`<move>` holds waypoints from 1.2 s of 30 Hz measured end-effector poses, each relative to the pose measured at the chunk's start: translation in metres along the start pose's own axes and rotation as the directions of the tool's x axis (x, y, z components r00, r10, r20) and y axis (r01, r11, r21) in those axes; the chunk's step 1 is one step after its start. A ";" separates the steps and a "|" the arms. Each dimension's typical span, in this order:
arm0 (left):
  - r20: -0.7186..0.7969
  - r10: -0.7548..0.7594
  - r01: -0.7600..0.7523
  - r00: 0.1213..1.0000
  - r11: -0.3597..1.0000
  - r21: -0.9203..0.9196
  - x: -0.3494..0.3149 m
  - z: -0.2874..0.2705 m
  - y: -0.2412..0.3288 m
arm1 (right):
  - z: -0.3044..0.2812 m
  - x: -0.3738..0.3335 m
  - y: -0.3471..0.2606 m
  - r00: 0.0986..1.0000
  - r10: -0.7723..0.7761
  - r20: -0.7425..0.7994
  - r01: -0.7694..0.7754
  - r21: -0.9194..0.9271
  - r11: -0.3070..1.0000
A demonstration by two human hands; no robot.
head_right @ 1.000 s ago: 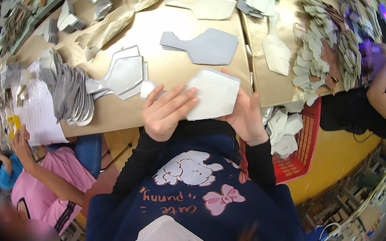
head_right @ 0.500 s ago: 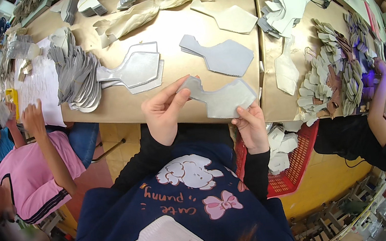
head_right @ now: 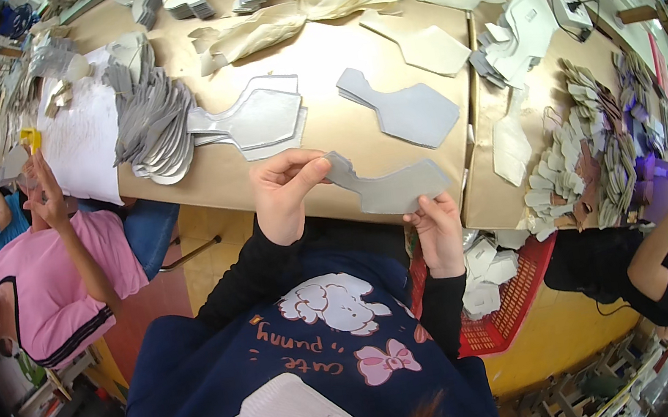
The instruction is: The person repeatedly picks up pre-cut fabric mask pieces from a table, folds them in half, and places them into a stack. The person also occasionally picks up and folds smaller rectangular fabric pieces. The work is performed by hand at a table in a workshop setting.
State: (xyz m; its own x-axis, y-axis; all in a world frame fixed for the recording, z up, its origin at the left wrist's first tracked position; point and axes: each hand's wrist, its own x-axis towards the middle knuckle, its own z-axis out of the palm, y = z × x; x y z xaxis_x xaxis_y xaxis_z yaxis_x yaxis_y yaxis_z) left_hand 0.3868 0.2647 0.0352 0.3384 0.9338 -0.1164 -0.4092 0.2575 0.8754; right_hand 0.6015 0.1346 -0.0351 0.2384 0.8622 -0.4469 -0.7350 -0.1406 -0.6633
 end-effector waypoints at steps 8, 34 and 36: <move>0.122 -0.058 0.105 0.991 0.899 -0.425 0.005 0.000 0.002 | 0.013 -0.001 0.012 0.597 -0.692 0.406 0.796 -0.405 0.450; -0.044 -0.264 0.266 0.964 0.963 0.048 -0.003 -0.005 -0.011 | 0.052 -0.008 0.017 0.967 -0.257 0.003 0.242 -0.344 0.907; -0.176 -0.159 0.154 0.972 0.987 -0.039 0.006 -0.019 -0.014 | 0.055 -0.001 0.013 0.983 -0.182 0.007 0.170 -0.390 0.905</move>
State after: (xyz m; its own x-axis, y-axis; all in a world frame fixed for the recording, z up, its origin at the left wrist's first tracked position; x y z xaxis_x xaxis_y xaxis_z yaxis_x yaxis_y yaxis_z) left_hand 0.3781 0.2718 0.0135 0.2449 0.9101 -0.3344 -0.3846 0.4078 0.8281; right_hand 0.5564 0.1585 -0.0101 0.3637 0.8769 -0.3143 -0.3767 -0.1702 -0.9106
